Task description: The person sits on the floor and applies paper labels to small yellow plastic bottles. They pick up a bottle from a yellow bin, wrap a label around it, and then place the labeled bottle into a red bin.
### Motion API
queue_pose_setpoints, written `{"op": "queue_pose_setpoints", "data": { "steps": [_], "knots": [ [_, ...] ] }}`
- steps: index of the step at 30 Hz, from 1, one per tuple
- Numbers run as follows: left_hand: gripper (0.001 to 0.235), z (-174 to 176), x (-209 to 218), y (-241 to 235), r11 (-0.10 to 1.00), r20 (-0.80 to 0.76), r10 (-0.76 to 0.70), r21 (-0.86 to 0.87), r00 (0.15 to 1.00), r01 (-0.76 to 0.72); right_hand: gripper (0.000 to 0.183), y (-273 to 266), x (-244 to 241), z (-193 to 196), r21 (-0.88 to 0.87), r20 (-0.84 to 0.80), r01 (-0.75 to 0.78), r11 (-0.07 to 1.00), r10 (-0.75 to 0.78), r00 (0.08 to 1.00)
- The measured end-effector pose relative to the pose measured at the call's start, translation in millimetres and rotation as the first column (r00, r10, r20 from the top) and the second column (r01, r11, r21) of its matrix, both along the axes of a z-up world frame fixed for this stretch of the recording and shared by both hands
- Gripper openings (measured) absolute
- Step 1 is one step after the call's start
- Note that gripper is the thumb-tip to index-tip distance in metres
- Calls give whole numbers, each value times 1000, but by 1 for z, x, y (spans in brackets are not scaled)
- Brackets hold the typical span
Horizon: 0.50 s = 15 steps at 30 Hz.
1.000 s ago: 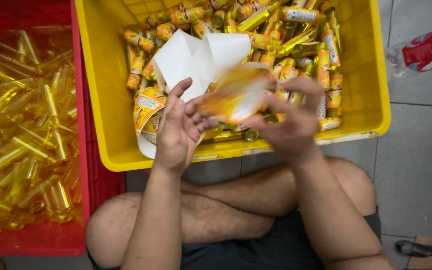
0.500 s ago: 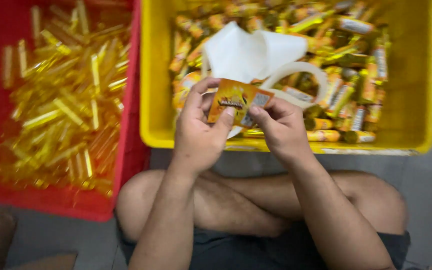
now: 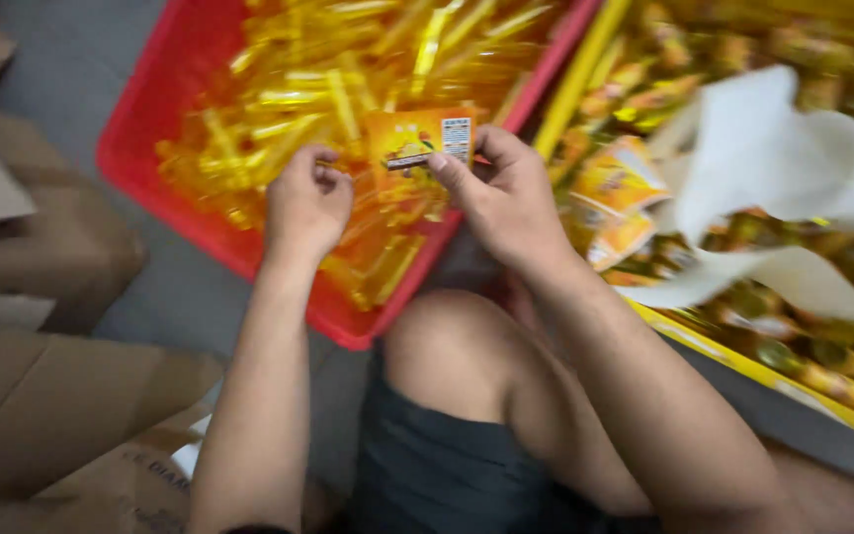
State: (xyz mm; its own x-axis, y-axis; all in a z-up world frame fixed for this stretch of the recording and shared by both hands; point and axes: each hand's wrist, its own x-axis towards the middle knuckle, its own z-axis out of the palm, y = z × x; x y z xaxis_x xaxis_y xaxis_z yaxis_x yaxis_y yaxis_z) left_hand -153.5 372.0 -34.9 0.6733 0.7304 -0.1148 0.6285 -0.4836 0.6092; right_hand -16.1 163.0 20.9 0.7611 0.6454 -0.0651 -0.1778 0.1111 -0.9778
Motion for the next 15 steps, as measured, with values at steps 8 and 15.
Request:
{"op": "queue_pose_setpoints", "data": {
  "steps": [8, 15],
  "knots": [
    [57, -15, 6, 57, 978, -402, 141, 201, 905, -64, 18, 41, -12, -24, -134, -50, -20, 991, 13, 999],
    [61, -24, 10, 58, 882, -399, 39, 444, 916, 156, 10, 21, -3, -14, -235, 84, -23, 972, 44, 996]
  ]
}}
